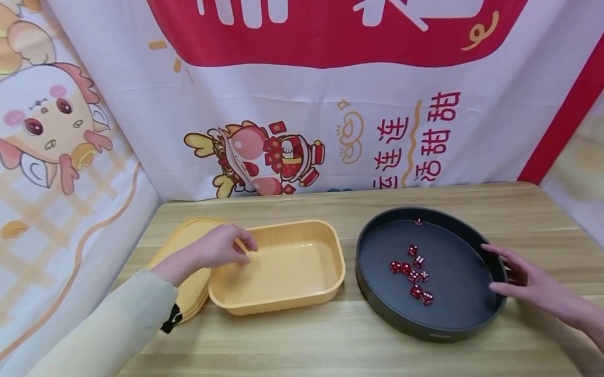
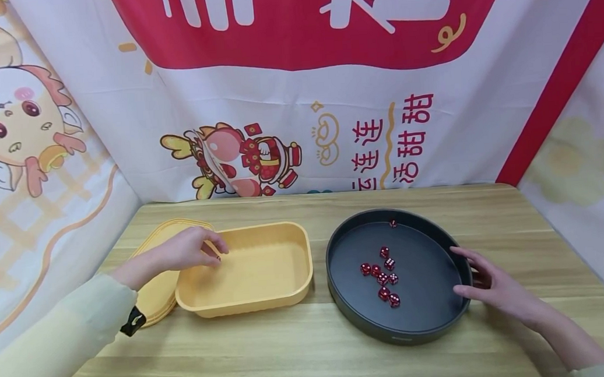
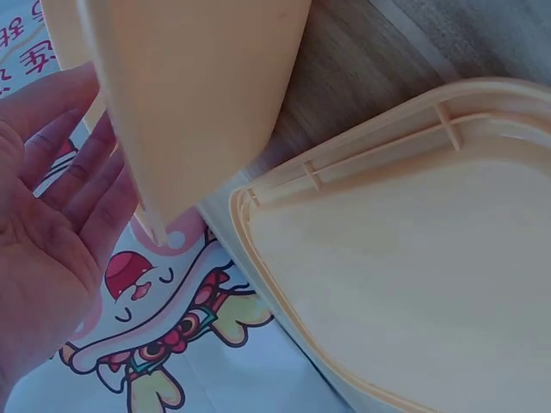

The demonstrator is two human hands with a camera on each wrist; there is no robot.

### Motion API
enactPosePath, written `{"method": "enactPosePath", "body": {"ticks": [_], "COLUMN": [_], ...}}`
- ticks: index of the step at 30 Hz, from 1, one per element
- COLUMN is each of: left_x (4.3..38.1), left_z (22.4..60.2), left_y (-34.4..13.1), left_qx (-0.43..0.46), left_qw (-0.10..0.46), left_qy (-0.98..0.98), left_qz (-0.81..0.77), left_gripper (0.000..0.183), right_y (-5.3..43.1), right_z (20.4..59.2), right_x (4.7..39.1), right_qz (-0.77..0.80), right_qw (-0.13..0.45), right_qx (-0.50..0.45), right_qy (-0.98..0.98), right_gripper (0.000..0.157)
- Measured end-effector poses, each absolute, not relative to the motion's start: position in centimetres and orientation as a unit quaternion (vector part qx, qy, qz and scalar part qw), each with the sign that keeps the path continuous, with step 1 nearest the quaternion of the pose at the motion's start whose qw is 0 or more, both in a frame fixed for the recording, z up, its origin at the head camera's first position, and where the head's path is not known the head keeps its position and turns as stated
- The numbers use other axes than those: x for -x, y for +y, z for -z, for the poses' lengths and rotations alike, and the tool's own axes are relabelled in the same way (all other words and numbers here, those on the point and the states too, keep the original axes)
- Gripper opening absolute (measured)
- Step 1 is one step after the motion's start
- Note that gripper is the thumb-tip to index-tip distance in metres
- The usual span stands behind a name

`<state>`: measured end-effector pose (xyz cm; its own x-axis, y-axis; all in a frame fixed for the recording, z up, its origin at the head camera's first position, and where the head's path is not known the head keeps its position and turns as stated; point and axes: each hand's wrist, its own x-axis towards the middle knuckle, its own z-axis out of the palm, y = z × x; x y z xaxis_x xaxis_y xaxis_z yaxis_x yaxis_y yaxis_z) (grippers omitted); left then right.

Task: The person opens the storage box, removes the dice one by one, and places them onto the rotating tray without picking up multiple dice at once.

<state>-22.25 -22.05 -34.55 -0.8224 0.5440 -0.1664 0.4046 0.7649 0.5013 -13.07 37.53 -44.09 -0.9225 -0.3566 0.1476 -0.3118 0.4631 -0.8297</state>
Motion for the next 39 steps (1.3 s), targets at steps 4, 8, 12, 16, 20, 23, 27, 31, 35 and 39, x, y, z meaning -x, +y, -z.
{"method": "enactPosePath", "body": {"ticks": [4, 8, 12, 16, 20, 23, 27, 31, 35, 39], "left_x": [22.4, 22.5, 22.6, 22.6, 22.7, 22.8, 22.9, 22.8, 22.7, 22.7], "left_z": [35.0, 35.5, 35.9, 36.1, 36.1, 35.9, 35.6, 35.5, 35.2, 35.6], "left_y": [-22.3, -22.5, -22.3, -22.1, -22.1, -22.3, -22.2, -22.0, -22.0, -22.0], "left_qx": [-0.271, -0.281, -0.286, -0.287, -0.287, -0.286, -0.271, -0.258, -0.267, -0.262], "left_qw": [0.142, 0.136, 0.137, 0.148, 0.142, 0.122, 0.112, 0.128, 0.152, 0.181], "left_qy": [0.927, 0.928, 0.925, 0.917, 0.919, 0.929, 0.942, 0.945, 0.93, 0.91], "left_qz": [-0.215, -0.202, -0.212, -0.235, -0.23, -0.202, -0.163, -0.155, -0.204, -0.264], "left_gripper": [0.017, 0.017, 0.018, 0.018, 0.018, 0.018, 0.017, 0.02, 0.023, 0.024], "right_y": [37.5, 37.6, 37.5, 37.5, 37.5, 37.5, 37.5, 37.5, 37.5, 37.6], "right_z": [44.1, 44.1, 44.0, 43.9, 44.0, 44.1, 44.1, 44.0, 44.0, 44.0], "right_x": [13.1, 13.0, 13.0, 13.0, 13.0, 13.0, 13.0, 13.0, 12.9, 12.9], "right_qz": [0.477, 0.48, 0.479, 0.475, 0.477, 0.482, 0.484, 0.483, 0.48, 0.478], "right_qw": [0.023, 0.028, 0.03, 0.031, 0.029, 0.027, 0.028, 0.029, 0.031, 0.034], "right_qx": [0.193, 0.191, 0.188, 0.183, 0.186, 0.19, 0.191, 0.189, 0.183, 0.179], "right_qy": [0.857, 0.856, 0.857, 0.86, 0.859, 0.855, 0.853, 0.855, 0.857, 0.86], "right_gripper": [0.07, 0.07, 0.07, 0.07, 0.069, 0.069, 0.07, 0.069, 0.069, 0.069]}}
